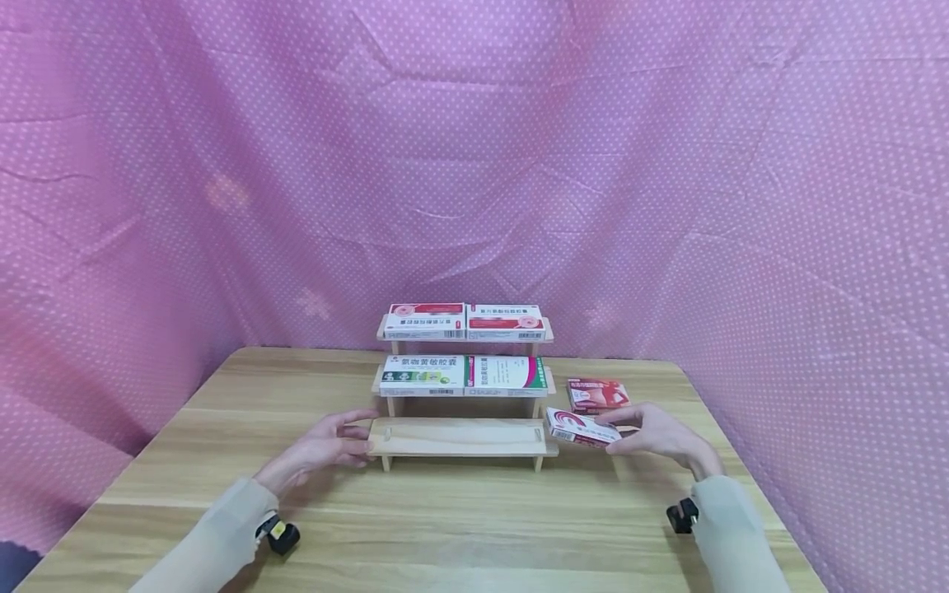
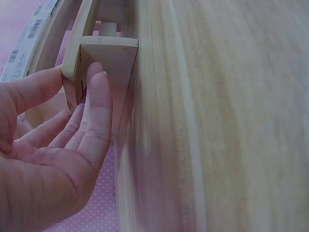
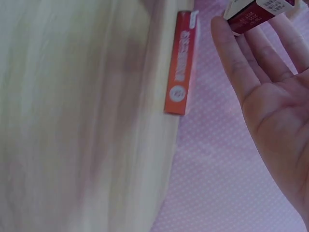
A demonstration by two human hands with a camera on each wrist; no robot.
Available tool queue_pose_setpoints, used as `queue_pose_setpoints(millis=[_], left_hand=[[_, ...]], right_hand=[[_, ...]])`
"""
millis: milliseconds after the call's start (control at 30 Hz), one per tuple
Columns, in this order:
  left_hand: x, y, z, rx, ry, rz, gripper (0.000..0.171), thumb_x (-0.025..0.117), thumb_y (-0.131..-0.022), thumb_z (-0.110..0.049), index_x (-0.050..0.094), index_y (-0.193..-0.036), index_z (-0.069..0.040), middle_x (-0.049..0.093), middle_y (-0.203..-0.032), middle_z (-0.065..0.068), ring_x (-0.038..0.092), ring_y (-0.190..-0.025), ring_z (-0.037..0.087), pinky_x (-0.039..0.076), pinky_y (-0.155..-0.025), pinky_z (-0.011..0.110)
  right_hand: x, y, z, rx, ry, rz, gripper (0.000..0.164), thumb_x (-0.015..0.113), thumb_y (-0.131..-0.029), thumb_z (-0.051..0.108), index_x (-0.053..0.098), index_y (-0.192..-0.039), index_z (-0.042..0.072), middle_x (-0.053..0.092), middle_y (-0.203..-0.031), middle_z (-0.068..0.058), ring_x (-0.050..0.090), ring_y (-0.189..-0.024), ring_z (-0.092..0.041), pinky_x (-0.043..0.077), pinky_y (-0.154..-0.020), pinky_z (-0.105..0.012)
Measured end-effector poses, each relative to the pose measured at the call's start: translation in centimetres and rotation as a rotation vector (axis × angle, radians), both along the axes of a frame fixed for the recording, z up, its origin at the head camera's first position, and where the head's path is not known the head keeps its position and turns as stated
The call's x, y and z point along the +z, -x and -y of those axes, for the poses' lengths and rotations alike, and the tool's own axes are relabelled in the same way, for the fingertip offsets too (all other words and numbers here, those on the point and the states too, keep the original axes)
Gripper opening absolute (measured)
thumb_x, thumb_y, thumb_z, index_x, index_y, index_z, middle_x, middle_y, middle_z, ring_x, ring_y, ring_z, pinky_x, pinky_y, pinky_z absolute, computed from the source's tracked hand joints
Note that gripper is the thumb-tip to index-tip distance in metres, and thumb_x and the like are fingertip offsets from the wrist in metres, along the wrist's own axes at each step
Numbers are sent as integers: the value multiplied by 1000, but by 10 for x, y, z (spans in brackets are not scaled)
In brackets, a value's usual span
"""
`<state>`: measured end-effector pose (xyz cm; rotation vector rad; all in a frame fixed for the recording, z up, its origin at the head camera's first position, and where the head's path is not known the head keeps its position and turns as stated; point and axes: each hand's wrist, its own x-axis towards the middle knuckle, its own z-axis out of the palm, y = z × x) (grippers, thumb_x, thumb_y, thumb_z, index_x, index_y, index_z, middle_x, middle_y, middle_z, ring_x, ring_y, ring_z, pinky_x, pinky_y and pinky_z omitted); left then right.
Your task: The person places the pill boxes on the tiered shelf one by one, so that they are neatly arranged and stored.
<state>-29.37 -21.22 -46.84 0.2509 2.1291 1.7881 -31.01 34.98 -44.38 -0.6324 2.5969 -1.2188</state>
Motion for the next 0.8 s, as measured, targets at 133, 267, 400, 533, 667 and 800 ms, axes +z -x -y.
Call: queue_pose_setpoints(millis=[133,267,400,533,667,800], left_hand=[[0,2,0,10,1,-1,70,63,-86,4,32,-149,1,55,-125,29,69,-90,25,59,-87,44],[0,2,-1,18,-9,2,70,62,-85,7,33,-149,1,56,-123,28,69,-89,26,60,-86,44],[0,1,-1,17,-9,4,70,63,-86,5,33,-149,1,56,-124,28,68,-90,25,59,-86,44],[0,0,0,1,7,-2,71,65,-87,0,32,-149,1,55,-126,29,68,-93,26,59,-88,44],[1,0,1,-14,13,-22,71,66,-87,-2,32,-149,2,54,-128,31,68,-97,29,58,-89,44],[2,0,0,-13,21,-23,70,65,-87,-2,32,-149,2,54,-128,31,68,-97,29,58,-89,44]], right_hand=[[4,-2,9,25,25,30,49,80,-80,20,66,-126,8,56,-137,-21,56,-106,-4,49,-87,-21],[5,-2,21,53,32,45,47,79,-81,20,67,-124,7,65,-125,-17,62,-98,-10,51,-80,-19],[4,-1,32,85,56,29,45,79,-82,18,67,-123,5,69,-117,-16,65,-94,-12,53,-78,-20],[2,0,43,104,95,26,45,78,-82,16,66,-123,2,69,-117,-18,66,-96,-14,54,-79,-21],[2,-1,54,86,86,21,45,79,-82,19,67,-123,5,69,-115,-15,64,-94,-14,53,-77,-21],[0,-2,66,70,78,25,45,80,-81,22,68,-121,7,68,-118,-15,62,-96,-16,51,-77,-20]])
